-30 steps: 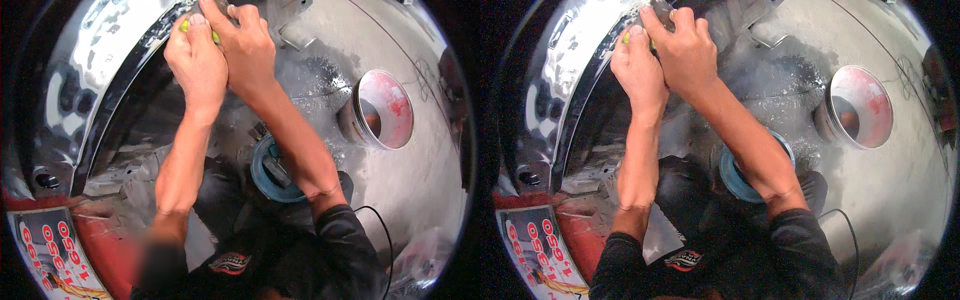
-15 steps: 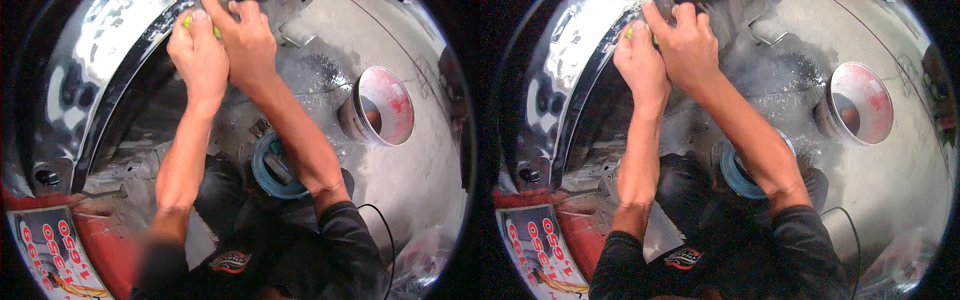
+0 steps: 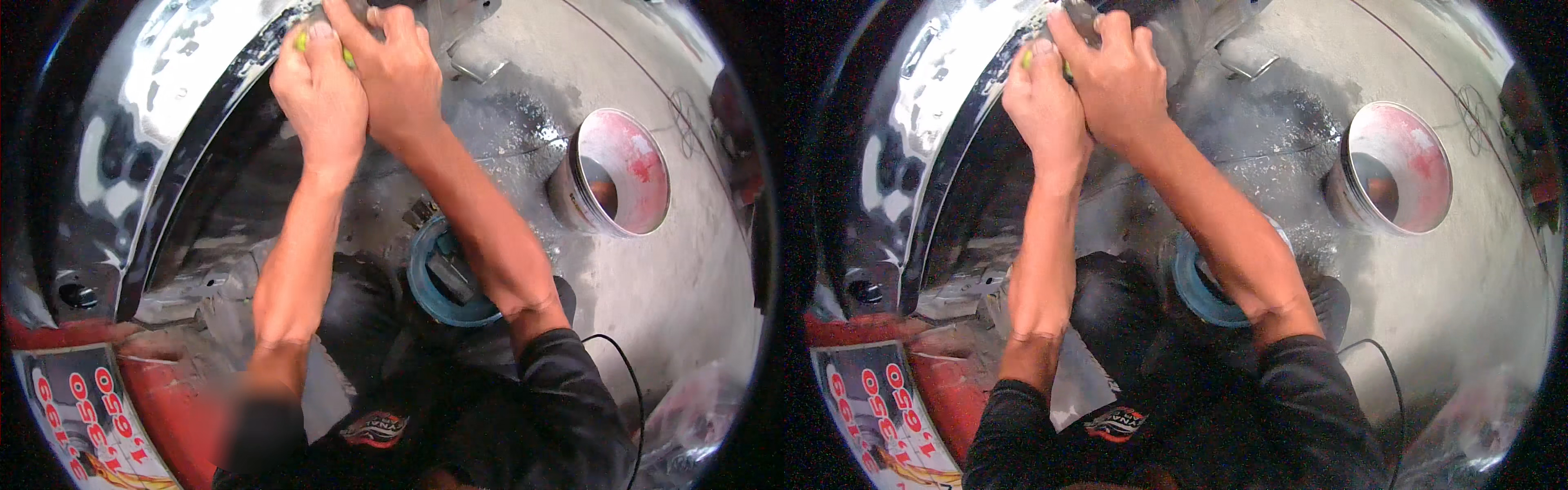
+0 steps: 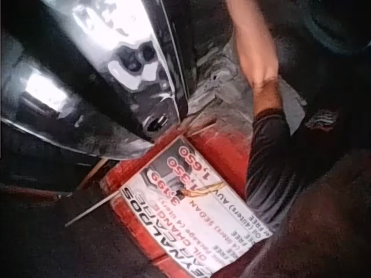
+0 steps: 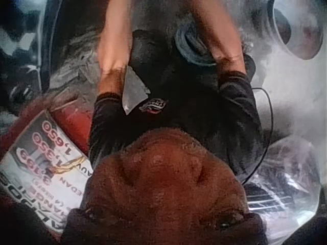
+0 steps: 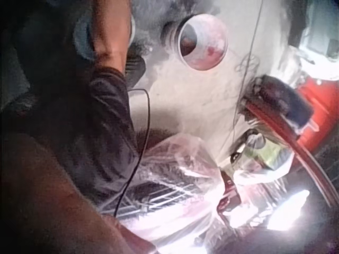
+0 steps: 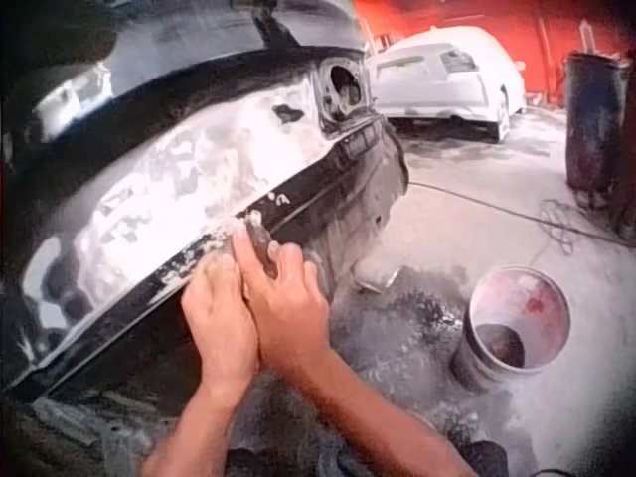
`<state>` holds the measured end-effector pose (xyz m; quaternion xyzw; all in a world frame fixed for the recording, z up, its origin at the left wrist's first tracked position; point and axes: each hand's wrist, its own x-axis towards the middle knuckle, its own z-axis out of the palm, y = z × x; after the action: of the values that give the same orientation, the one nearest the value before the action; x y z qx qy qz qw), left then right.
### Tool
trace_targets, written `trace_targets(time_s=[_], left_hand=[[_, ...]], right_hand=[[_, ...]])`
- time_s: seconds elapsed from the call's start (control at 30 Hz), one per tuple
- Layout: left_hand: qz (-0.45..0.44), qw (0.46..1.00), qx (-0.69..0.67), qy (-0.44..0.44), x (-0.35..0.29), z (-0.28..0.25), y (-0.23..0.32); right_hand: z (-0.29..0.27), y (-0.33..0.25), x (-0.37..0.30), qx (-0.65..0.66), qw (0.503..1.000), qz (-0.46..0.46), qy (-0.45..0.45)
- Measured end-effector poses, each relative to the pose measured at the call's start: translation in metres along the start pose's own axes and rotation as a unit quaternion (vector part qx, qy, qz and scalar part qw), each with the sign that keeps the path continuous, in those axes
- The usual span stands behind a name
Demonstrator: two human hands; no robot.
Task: Wet sanding a black car body panel using a sanding block and water.
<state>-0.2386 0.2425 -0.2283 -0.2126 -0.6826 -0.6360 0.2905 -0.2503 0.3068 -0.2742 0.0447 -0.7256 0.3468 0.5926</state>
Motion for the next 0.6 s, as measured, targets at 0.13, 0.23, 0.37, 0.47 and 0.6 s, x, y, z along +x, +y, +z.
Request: trace_targets(time_s=[0.13,0.23,0.37,0.47,0.6], left_hand=[[0.022,0.999,0.028,-0.003,0.014,-0.003,-0.002],[0.033,0.999,0.004,0.01,0.007,-0.001,-0.008],[0.048,0.997,0.053,0.007,0.014,-0.002,-0.008],[0.059,0.996,0.061,-0.006,0.011,-0.003,-0.006],[0.018,0.998,0.051,-0.013,-0.009,-0.015,-0.005]], right_hand=[[0.001,-0.004,0.01,-0.008,0.999,0.005,-0.043],[-0.001,0.006,0.013,-0.009,1.0,-0.028,-0.006],[0.005,0.002,0.014,-0.001,0.999,0.011,-0.039],[-0.001,-0.001,0.013,0.025,1.0,0.01,-0.008],[-0.012,-0.008,-0.008,-0.01,0.998,0.002,-0.065]])
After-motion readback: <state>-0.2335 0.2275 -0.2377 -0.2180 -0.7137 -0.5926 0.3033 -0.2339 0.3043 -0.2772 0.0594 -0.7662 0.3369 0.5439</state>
